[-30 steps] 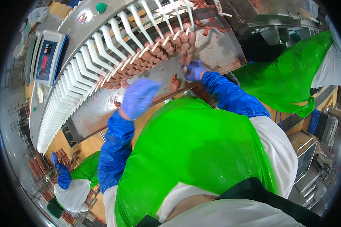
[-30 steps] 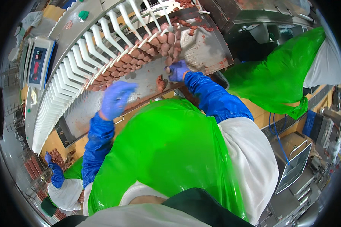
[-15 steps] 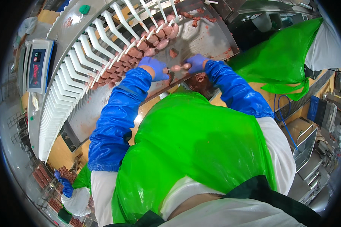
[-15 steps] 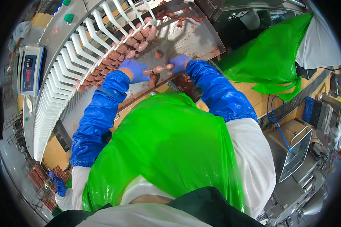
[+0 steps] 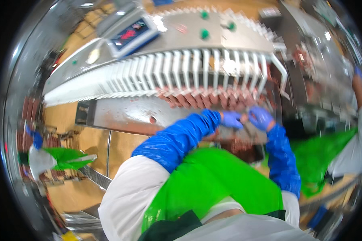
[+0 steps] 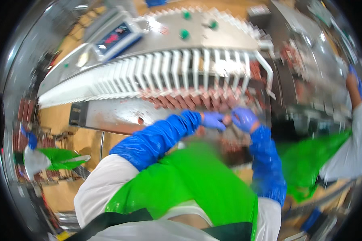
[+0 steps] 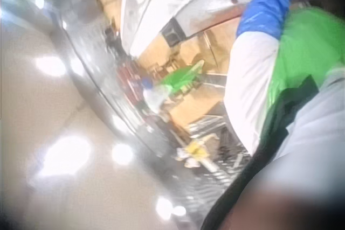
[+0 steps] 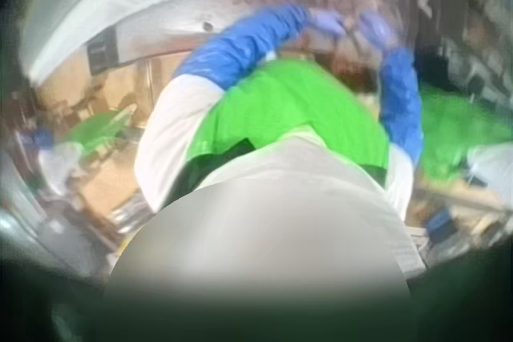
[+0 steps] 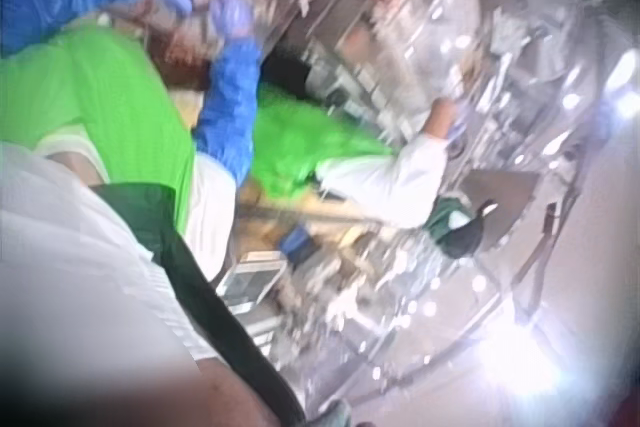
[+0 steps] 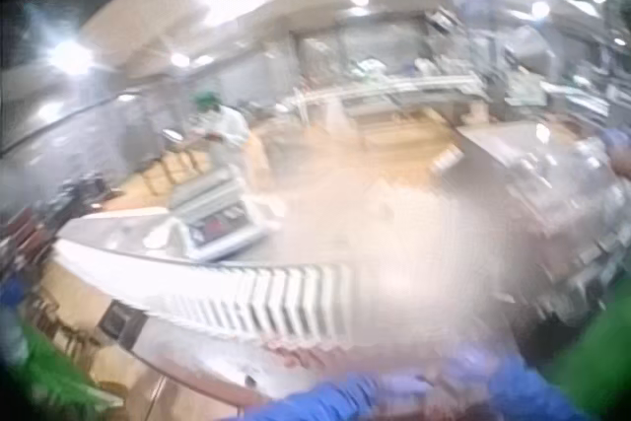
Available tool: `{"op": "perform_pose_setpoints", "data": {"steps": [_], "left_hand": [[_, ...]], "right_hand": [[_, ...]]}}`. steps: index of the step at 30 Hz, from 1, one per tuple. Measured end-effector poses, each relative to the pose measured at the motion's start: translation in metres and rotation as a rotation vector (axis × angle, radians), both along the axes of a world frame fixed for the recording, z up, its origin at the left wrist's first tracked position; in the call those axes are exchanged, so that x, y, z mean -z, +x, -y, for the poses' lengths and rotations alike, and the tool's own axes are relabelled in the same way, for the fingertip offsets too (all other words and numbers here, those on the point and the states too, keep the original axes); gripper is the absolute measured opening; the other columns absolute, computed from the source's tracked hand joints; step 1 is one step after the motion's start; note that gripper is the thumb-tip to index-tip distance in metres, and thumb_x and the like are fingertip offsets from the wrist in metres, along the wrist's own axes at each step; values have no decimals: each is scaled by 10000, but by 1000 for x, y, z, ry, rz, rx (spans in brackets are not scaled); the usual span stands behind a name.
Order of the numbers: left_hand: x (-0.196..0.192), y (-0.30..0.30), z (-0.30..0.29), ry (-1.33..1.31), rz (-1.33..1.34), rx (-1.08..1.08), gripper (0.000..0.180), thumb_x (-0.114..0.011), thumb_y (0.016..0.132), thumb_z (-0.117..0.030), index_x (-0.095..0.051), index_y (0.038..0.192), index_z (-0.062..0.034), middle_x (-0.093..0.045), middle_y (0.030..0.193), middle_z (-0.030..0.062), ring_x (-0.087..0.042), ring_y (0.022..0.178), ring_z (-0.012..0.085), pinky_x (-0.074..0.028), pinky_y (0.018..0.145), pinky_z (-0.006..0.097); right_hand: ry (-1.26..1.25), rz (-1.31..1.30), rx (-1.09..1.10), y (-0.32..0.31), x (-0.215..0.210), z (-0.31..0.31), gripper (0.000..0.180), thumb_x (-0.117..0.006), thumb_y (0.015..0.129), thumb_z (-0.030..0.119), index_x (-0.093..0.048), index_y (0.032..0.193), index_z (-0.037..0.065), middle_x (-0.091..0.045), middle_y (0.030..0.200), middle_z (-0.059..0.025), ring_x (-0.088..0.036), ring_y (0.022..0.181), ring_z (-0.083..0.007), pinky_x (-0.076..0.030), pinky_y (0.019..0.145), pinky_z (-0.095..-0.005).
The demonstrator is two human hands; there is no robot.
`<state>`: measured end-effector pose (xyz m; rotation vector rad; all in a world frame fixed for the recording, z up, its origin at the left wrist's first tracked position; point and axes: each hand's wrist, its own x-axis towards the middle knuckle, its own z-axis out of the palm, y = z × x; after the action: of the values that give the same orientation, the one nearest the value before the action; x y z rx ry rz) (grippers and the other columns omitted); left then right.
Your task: The person assembles raw sausage links on a conveyor line by hand, linking them together and placing them into slots on a rotating rack. The person also collects loose meat from the conveyor surface and returns it to the processing hopper.
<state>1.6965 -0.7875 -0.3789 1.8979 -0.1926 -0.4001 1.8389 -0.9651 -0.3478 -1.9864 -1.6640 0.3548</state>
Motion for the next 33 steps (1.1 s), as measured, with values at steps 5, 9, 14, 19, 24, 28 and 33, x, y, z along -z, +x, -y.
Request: {"op": "perform_pose_setpoints", "data": {"steps": [5, 9, 14, 19, 24, 28, 33], "left_hand": [[2, 4, 7, -154, -24, -97, 328, -585, 918, -337, -704, 802, -54, -695, 762, 66, -671, 734, 190, -530, 695, 353], [-5, 0, 18, -262, -289, -136, 504, -487, 983, -424, -673, 825, 17, -685, 757, 129, -677, 619, 225, -565, 623, 355], [-21, -9, 21, -1, -204, -219, 407, -416, 975, -299, -658, 831, -5, -702, 783, 101, -697, 668, 207, -556, 643, 357], [-25, -13, 9, 168, -61, -156, 522, -336, 999, -360, -670, 784, -21, -686, 730, 80, -676, 625, 192, -539, 674, 339], [-22, -19, 5, 68, -35, -177, 500, -339, 992, -321, -674, 796, -6, -700, 752, 85, -682, 620, 182, -546, 666, 334], [-23, -21, 4, 87, -12, -164, 462, -360, 980, -287, -671, 790, -3, -693, 736, 82, -683, 618, 180, -547, 644, 330], [-27, -17, 3, 189, 74, -99, 261, -494, 890, -180, -706, 818, -46, -726, 808, 58, -699, 684, 174, -539, 686, 336]], "right_hand": [[100, 485, 130, -6, 35, 2, 147, -625, 794, 203, -667, 921, 143, -654, 837, -151, -637, 828, -315, -403, 896, -462], [-168, 519, 198, -1, 98, -4, 193, -595, 841, 217, -682, 965, 98, -657, 827, -154, -629, 807, -327, -443, 867, -438], [-404, 265, 381, 11, 132, -26, 341, -591, 835, 400, -700, 1051, 159, -704, 1033, -143, -662, 987, -307, -515, 829, -394], [-666, 609, 283, 16, 123, -40, 408, -573, 839, 429, -659, 1148, 175, -697, 1091, -123, -664, 1022, -296, -516, 840, -414], [-586, 570, 319, 21, 115, -44, 332, -547, 877, 373, -678, 1113, 180, -695, 1107, -98, -656, 1035, -277, -511, 835, -442], [-554, 555, 308, 31, 126, -43, 286, -556, 881, 321, -683, 1067, 145, -700, 1062, -94, -660, 975, -263, -512, 806, -420], [-387, 355, 233, 70, 178, -36, 231, -568, 886, 255, -690, 1009, 101, -707, 1005, -90, -665, 899, -245, -512, 771, -391]]}}
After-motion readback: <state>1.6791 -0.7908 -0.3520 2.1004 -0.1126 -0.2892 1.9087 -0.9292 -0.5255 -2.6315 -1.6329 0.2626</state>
